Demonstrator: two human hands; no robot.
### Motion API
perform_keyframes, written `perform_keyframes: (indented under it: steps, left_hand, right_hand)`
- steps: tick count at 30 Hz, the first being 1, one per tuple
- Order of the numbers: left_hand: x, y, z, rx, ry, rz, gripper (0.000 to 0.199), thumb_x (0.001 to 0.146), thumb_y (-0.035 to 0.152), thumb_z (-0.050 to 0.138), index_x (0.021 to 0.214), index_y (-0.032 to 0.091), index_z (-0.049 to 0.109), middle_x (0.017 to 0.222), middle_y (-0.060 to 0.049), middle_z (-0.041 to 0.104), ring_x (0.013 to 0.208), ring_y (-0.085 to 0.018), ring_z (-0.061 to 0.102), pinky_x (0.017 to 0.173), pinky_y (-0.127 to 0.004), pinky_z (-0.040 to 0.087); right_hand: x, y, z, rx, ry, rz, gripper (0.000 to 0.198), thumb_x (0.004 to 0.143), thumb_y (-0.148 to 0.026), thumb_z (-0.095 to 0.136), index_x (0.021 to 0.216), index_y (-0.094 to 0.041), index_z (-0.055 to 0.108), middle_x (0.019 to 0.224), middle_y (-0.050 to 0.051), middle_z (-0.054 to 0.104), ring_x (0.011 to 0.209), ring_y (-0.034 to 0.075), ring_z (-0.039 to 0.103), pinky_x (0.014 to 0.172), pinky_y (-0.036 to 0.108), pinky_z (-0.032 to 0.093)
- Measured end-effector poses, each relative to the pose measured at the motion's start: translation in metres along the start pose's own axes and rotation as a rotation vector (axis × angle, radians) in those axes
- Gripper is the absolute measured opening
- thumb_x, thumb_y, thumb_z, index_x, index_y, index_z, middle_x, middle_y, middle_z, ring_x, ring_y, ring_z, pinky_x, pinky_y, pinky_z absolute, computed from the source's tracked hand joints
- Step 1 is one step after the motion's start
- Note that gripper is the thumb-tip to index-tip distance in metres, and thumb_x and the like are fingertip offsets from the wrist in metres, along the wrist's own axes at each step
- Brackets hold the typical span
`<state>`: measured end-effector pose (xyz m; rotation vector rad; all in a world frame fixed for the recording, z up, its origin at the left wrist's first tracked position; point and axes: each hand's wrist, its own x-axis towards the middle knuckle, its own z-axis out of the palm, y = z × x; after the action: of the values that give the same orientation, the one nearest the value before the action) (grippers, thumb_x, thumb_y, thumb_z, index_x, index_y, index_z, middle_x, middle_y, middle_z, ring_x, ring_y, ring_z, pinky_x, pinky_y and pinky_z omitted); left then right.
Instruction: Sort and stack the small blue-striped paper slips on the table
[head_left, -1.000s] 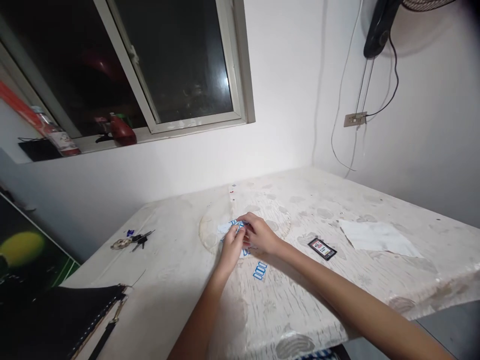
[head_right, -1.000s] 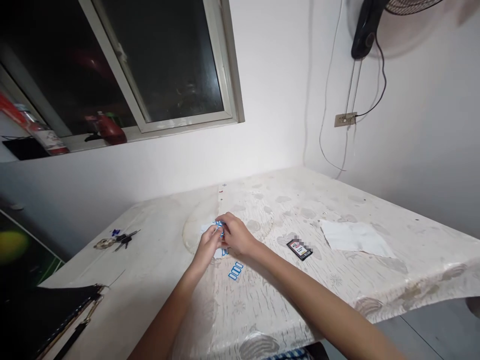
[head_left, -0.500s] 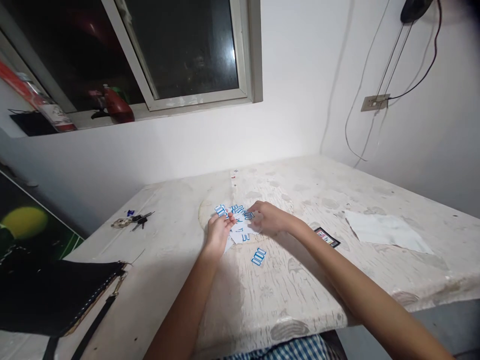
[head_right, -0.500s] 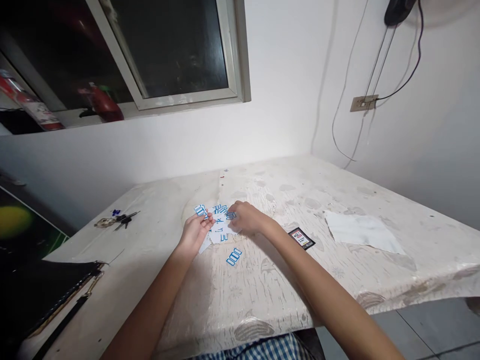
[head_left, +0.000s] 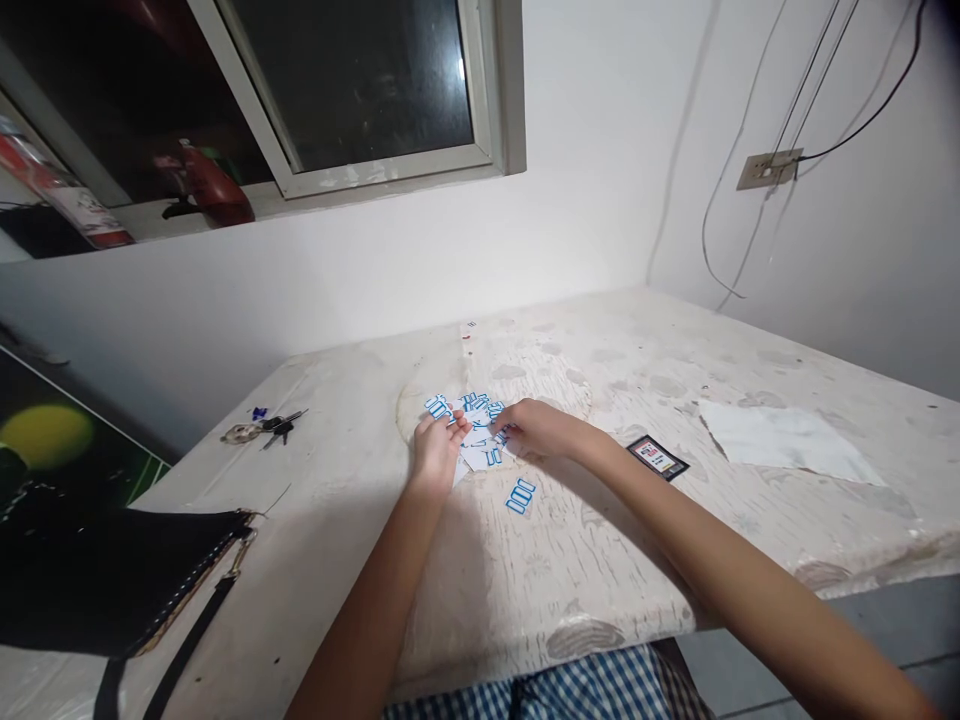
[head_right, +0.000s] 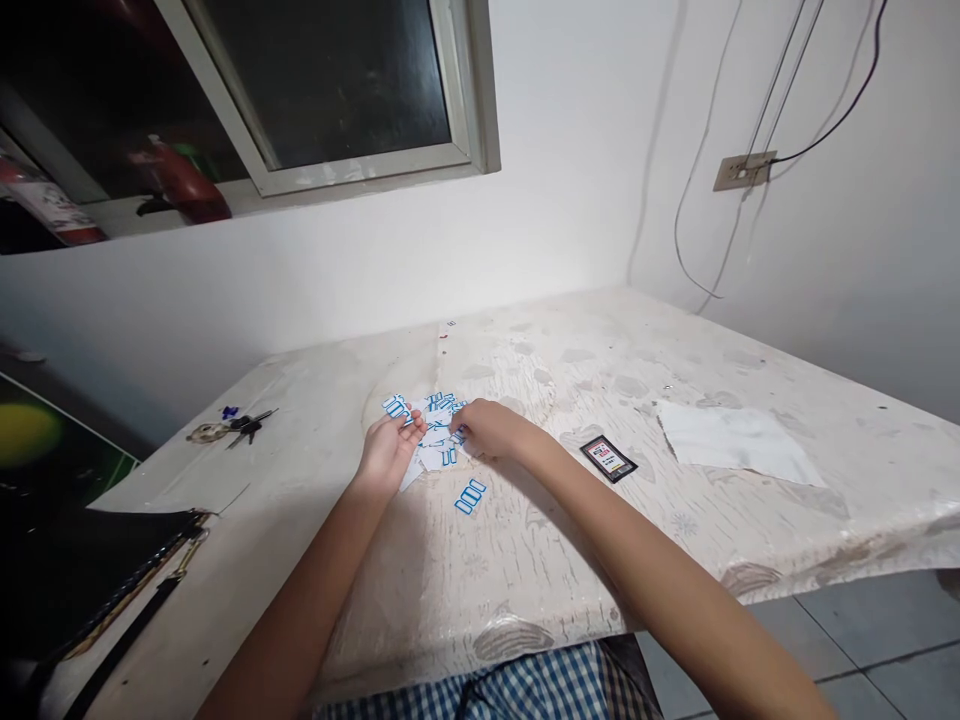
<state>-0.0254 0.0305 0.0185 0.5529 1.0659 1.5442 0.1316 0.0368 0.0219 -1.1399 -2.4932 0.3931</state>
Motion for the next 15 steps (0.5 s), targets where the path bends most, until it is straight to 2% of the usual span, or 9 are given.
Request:
perform_keyframes:
  steps: [3, 8, 12, 15]
  left_hand:
    - [-0.001, -0.001, 0.001, -0.011, -0.014, -0.044, 0.019, 0.076, -0.003, 0.041, 0.073, 0.011, 0.053, 0.066, -0.007, 0.055, 0.063, -0.012, 0.057, 0.063, -0.024, 0.049]
    - [-0.002, -0.004, 0.002, 0.014, -0.021, -0.108, 0.016, 0.076, -0.001, 0.04, 0.076, 0.011, 0.051, 0.064, -0.008, 0.055, 0.06, -0.014, 0.056, 0.059, -0.025, 0.048]
    - [-0.003, -0.002, 0.003, 0.06, -0.086, -0.209, 0.013, 0.081, 0.008, 0.039, 0.075, 0.01, 0.051, 0.061, -0.008, 0.054, 0.052, -0.012, 0.051, 0.053, -0.024, 0.045]
    - [-0.005, 0.0, 0.004, 0.068, -0.177, -0.259, 0.017, 0.083, 0.017, 0.039, 0.076, 0.01, 0.052, 0.062, -0.008, 0.054, 0.054, -0.013, 0.052, 0.051, -0.024, 0.043]
  right_hand:
    - [0.001, 0.008, 0.0, 0.002, 0.046, 0.017, 0.033, 0.075, -0.002, 0.043, 0.095, -0.017, 0.065, 0.086, 0.007, 0.066, 0.072, 0.016, 0.057, 0.064, 0.024, 0.037]
    - [0.002, 0.016, -0.008, 0.038, 0.215, 0.103, 0.03, 0.075, -0.004, 0.043, 0.097, -0.014, 0.061, 0.073, 0.005, 0.062, 0.063, 0.014, 0.053, 0.058, 0.023, 0.036]
    - [0.001, 0.012, -0.016, 0.162, 0.355, 0.04, 0.032, 0.078, -0.005, 0.038, 0.097, -0.013, 0.063, 0.074, 0.005, 0.06, 0.062, 0.012, 0.053, 0.063, 0.024, 0.039]
    - [0.0, 0.005, -0.016, 0.196, 0.418, -0.016, 0.039, 0.077, -0.004, 0.037, 0.106, -0.015, 0.061, 0.077, 0.004, 0.06, 0.062, 0.011, 0.053, 0.065, 0.025, 0.04]
